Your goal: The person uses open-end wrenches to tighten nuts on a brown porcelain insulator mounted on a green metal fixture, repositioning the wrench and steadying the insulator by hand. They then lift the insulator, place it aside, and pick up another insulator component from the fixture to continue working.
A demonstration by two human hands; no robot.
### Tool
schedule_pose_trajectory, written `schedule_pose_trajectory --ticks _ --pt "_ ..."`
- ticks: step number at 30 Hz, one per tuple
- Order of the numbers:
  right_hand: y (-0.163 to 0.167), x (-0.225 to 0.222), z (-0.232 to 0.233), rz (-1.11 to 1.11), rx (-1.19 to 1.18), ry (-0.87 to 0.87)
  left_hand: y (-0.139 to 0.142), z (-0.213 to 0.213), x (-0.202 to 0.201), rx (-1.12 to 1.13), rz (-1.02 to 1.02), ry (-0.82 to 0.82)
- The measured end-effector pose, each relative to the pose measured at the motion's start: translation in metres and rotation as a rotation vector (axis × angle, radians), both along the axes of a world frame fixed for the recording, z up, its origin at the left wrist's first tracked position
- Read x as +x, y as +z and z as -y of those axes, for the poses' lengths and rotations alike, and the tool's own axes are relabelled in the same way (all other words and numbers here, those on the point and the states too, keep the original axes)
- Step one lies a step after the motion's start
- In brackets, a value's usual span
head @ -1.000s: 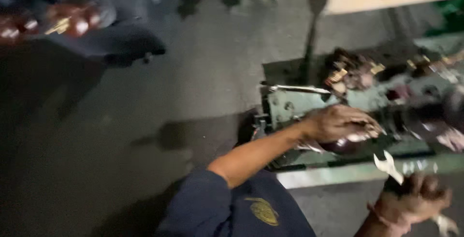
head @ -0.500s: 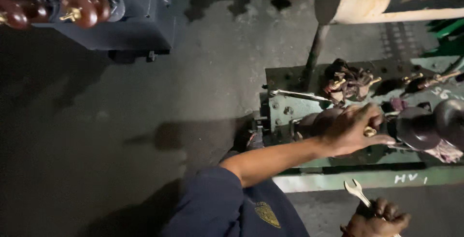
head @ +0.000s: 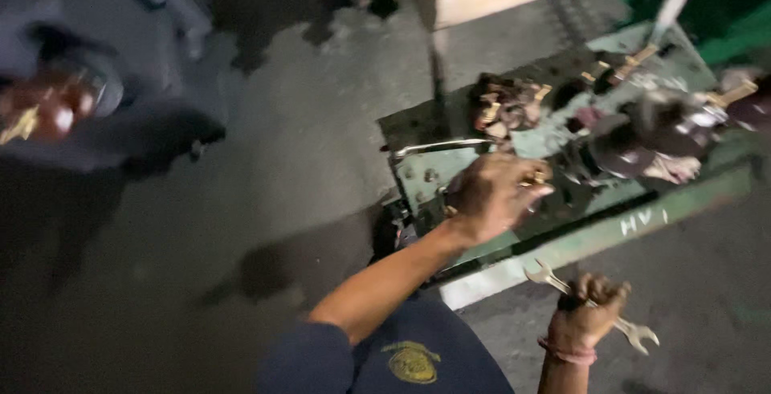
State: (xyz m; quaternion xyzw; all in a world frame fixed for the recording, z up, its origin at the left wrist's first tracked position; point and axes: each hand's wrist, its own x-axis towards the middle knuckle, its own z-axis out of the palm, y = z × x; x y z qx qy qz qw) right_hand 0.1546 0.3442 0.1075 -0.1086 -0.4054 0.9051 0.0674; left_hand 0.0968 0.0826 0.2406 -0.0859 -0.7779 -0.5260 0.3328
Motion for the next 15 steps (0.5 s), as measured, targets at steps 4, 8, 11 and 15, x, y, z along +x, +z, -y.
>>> schedule_pose_trajectory --ticks 4,8,11,15 --pt "0.015 0.013 0.014 0.332 0.101 -0.148 0.024 -0.005 0.003 -0.071 0.335 0.160" --pt "0.002 0.016 0.015 0.170 0.053 -0.107 0.045 -0.019 0.008 -0.204 0.086 -0.049" --pt "-0.020 0.014 0.016 0.192 0.000 -0.168 0.034 -0.024 0.004 -0.001 0.064 -0.048" --pt "-0.045 0.018 0.027 0.375 -0.010 -0.146 0.007 -0.020 0.000 -0.024 0.253 -0.121"
